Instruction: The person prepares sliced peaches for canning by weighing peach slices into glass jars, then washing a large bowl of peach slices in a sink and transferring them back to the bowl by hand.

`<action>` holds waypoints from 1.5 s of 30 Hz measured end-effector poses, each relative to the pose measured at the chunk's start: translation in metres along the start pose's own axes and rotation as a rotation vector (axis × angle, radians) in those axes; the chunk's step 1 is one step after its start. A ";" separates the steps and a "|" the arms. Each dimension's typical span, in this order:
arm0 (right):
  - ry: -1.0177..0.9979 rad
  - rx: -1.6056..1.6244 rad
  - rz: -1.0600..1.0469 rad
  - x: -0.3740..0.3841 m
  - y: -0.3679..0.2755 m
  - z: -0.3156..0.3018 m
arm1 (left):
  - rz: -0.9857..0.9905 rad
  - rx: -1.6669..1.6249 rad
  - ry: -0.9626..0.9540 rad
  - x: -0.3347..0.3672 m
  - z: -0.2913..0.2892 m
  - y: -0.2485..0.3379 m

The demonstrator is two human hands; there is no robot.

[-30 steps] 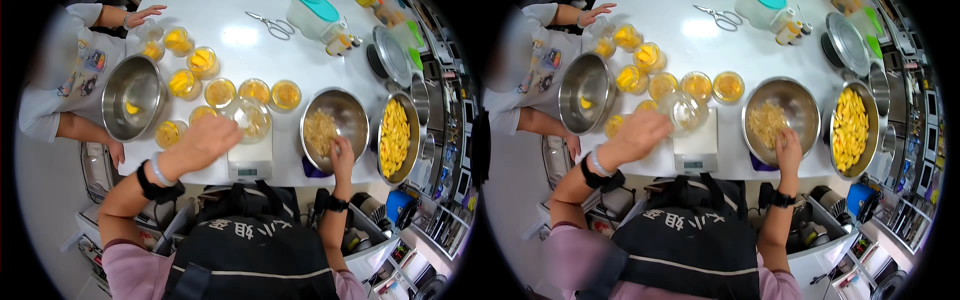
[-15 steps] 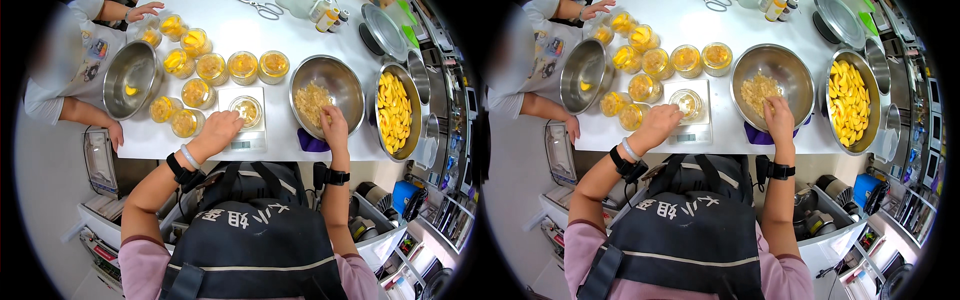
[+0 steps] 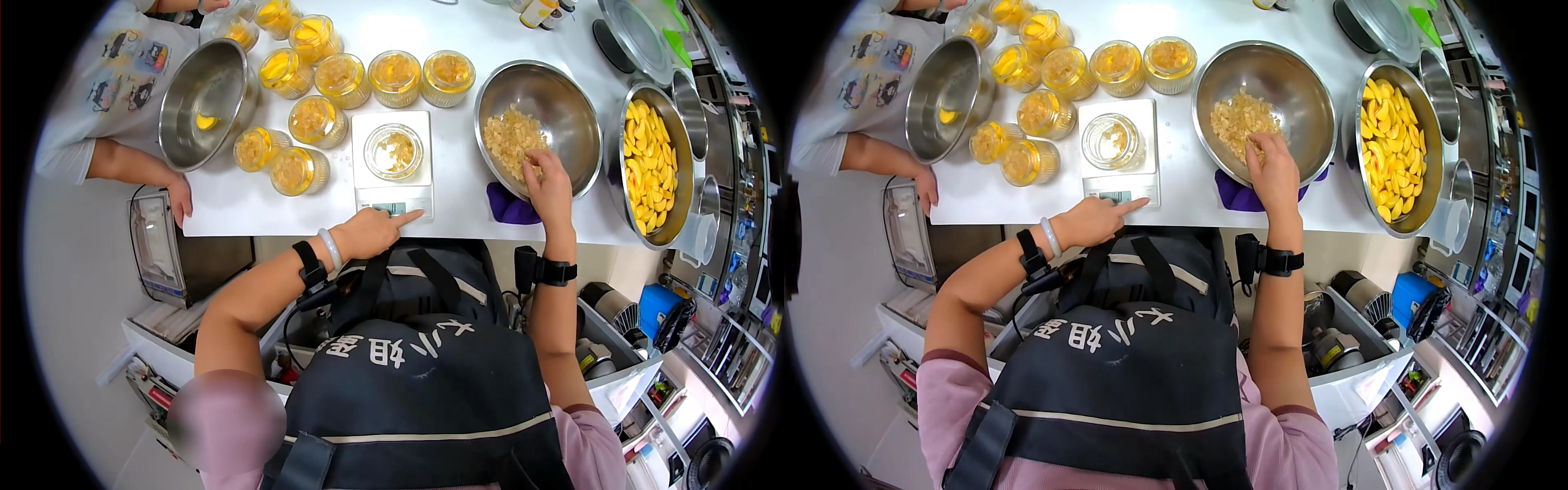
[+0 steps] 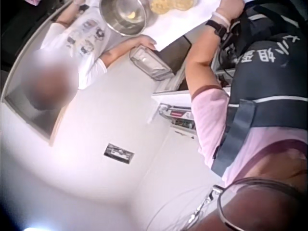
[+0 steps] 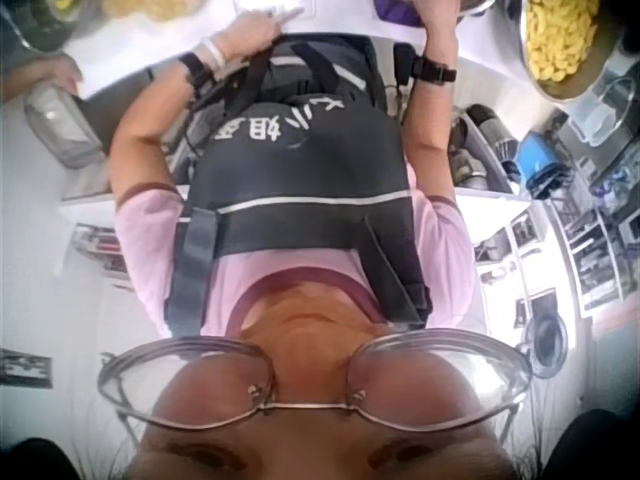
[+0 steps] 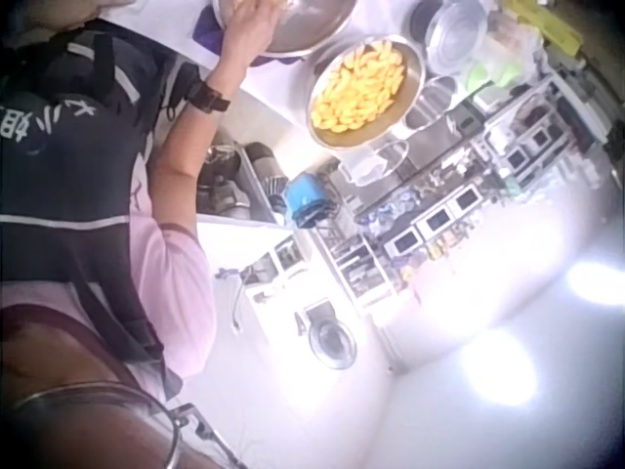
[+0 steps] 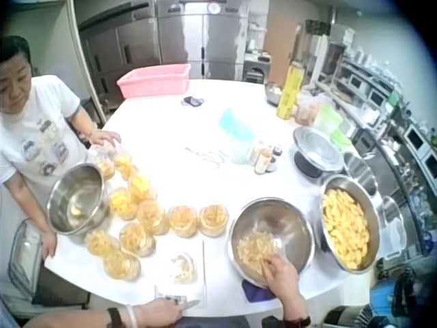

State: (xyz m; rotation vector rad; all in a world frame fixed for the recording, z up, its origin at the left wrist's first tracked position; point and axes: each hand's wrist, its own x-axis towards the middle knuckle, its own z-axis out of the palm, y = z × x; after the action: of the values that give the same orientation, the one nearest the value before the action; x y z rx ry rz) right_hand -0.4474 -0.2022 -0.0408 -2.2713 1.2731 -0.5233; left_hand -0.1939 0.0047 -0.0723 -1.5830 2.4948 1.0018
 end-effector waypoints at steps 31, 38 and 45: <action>-0.021 -0.027 0.031 -0.007 0.004 0.000 | -0.032 0.130 -0.001 0.009 0.025 0.011; -0.019 -0.049 0.005 -0.005 0.002 0.001 | -0.057 0.182 -0.048 0.010 0.012 0.019; -0.020 -0.014 0.075 -0.004 0.000 -0.009 | 0.069 -0.021 0.326 -0.015 -0.055 0.007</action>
State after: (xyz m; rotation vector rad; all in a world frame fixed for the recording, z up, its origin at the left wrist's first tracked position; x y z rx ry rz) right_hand -0.4548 -0.2008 -0.0340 -2.2248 1.3500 -0.4649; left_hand -0.1755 -0.0096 -0.0198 -1.8083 2.7712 0.8379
